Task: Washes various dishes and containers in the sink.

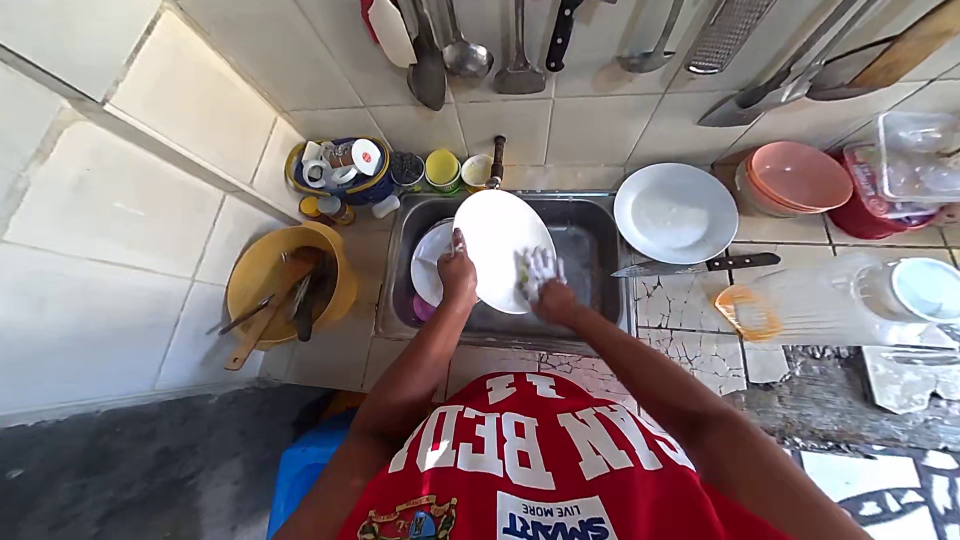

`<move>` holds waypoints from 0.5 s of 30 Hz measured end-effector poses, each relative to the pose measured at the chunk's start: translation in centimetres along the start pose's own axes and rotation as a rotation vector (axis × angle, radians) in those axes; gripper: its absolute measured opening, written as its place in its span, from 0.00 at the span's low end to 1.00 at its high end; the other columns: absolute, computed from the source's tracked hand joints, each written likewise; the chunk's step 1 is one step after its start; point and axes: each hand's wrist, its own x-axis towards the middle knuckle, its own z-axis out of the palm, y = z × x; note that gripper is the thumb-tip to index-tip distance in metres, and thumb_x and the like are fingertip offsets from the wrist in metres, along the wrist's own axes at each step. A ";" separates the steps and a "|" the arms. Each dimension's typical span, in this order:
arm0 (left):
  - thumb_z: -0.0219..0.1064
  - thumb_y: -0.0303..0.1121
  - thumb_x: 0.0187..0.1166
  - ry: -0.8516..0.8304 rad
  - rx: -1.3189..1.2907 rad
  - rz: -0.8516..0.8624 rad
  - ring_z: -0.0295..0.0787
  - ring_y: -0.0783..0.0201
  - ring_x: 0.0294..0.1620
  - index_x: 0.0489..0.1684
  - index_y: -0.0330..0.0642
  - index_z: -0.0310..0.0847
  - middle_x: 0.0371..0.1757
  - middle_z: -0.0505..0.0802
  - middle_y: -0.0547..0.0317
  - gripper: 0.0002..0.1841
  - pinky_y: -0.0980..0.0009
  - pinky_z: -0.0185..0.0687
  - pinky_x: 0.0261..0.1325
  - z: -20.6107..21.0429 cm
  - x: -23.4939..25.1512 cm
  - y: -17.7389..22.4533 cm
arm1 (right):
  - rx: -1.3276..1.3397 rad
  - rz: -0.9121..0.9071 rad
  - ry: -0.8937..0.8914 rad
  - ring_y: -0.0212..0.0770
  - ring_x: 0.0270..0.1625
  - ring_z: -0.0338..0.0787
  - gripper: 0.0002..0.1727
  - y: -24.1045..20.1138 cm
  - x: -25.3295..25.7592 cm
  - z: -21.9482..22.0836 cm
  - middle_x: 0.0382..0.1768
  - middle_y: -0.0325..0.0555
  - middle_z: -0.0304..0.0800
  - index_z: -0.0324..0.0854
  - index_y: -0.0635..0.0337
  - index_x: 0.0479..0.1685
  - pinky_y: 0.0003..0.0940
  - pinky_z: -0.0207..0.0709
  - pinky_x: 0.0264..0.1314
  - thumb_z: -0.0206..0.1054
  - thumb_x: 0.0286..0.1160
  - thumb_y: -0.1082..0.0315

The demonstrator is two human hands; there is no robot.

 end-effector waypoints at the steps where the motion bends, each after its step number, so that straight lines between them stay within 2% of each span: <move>1: 0.50 0.55 0.92 0.010 -0.013 -0.019 0.81 0.56 0.71 0.61 0.30 0.82 0.66 0.87 0.40 0.31 0.53 0.74 0.75 0.1 0.2 -0.1 | 0.045 -0.058 -0.065 0.67 0.84 0.72 0.30 -1.6 -0.7 0.4 0.76 0.72 0.77 0.75 0.72 0.76 0.63 0.59 0.88 0.53 0.90 0.53; 2: 0.50 0.55 0.92 0.006 -0.018 -0.045 0.82 0.55 0.70 0.60 0.29 0.82 0.65 0.87 0.40 0.32 0.52 0.75 0.74 0.4 0.3 -0.4 | 0.102 -0.119 -0.092 0.64 0.85 0.72 0.31 -3.3 -1.2 0.6 0.77 0.70 0.77 0.73 0.71 0.79 0.58 0.59 0.90 0.50 0.92 0.53; 4: 0.49 0.57 0.92 -0.041 0.025 -0.107 0.84 0.50 0.63 0.56 0.28 0.82 0.58 0.88 0.36 0.34 0.48 0.79 0.68 1.1 -0.4 -0.6 | 0.222 -0.256 -0.020 0.61 0.83 0.74 0.27 -5.9 -1.2 0.2 0.75 0.69 0.78 0.74 0.73 0.76 0.53 0.59 0.90 0.52 0.92 0.59; 6: 0.48 0.56 0.93 -0.116 0.075 -0.100 0.86 0.49 0.57 0.53 0.27 0.83 0.52 0.89 0.36 0.33 0.48 0.81 0.63 1.9 -1.7 -0.5 | 0.190 -0.314 0.137 0.66 0.79 0.78 0.24 -6.1 0.6 -0.1 0.70 0.73 0.82 0.79 0.76 0.69 0.57 0.62 0.87 0.61 0.85 0.64; 7: 0.49 0.54 0.93 -0.153 0.083 -0.067 0.86 0.51 0.55 0.51 0.28 0.83 0.50 0.89 0.38 0.31 0.50 0.81 0.63 2.1 -2.3 -0.6 | 0.128 -0.300 0.199 0.69 0.79 0.77 0.25 -5.4 1.9 -0.3 0.70 0.74 0.82 0.80 0.76 0.69 0.59 0.62 0.87 0.64 0.83 0.63; 8: 0.50 0.53 0.93 -0.176 0.080 -0.040 0.86 0.53 0.56 0.49 0.28 0.84 0.50 0.90 0.39 0.31 0.52 0.80 0.63 2.2 -2.7 -0.7 | 0.085 -0.273 0.253 0.72 0.81 0.73 0.27 -4.2 3.2 -0.8 0.73 0.76 0.79 0.79 0.76 0.71 0.61 0.58 0.89 0.63 0.83 0.62; 10: 0.51 0.52 0.93 -0.192 0.070 -0.030 0.84 0.54 0.62 0.51 0.28 0.84 0.55 0.90 0.39 0.29 0.52 0.77 0.68 1.7 -2.9 -0.4 | 0.018 -0.217 0.394 0.72 0.87 0.65 0.28 -1.1 5.3 -1.7 0.79 0.73 0.74 0.77 0.70 0.76 0.65 0.50 0.92 0.59 0.84 0.60; 12: 0.52 0.53 0.92 -0.151 0.043 -0.060 0.83 0.54 0.65 0.53 0.29 0.83 0.58 0.88 0.39 0.30 0.51 0.77 0.70 1.0 -2.3 0.0 | -0.083 -0.133 0.430 0.69 0.94 0.51 0.31 1.7 6.0 -2.7 0.87 0.69 0.64 0.71 0.64 0.84 0.69 0.32 0.95 0.48 0.90 0.53; 14: 0.52 0.54 0.92 -0.096 -0.014 -0.089 0.82 0.55 0.68 0.56 0.30 0.83 0.62 0.88 0.40 0.30 0.51 0.77 0.72 0.4 -1.4 0.0 | -0.166 -0.029 0.322 0.68 0.93 0.54 0.33 2.6 3.9 -2.3 0.86 0.69 0.65 0.70 0.65 0.84 0.69 0.39 0.94 0.44 0.92 0.50; 15: 0.52 0.54 0.92 -0.078 -0.040 -0.098 0.81 0.55 0.70 0.59 0.31 0.82 0.65 0.87 0.40 0.30 0.52 0.76 0.73 0.3 -1.0 0.0 | -0.174 0.015 0.205 0.69 0.90 0.62 0.32 2.1 2.3 -1.8 0.82 0.70 0.70 0.71 0.68 0.82 0.68 0.51 0.91 0.47 0.92 0.52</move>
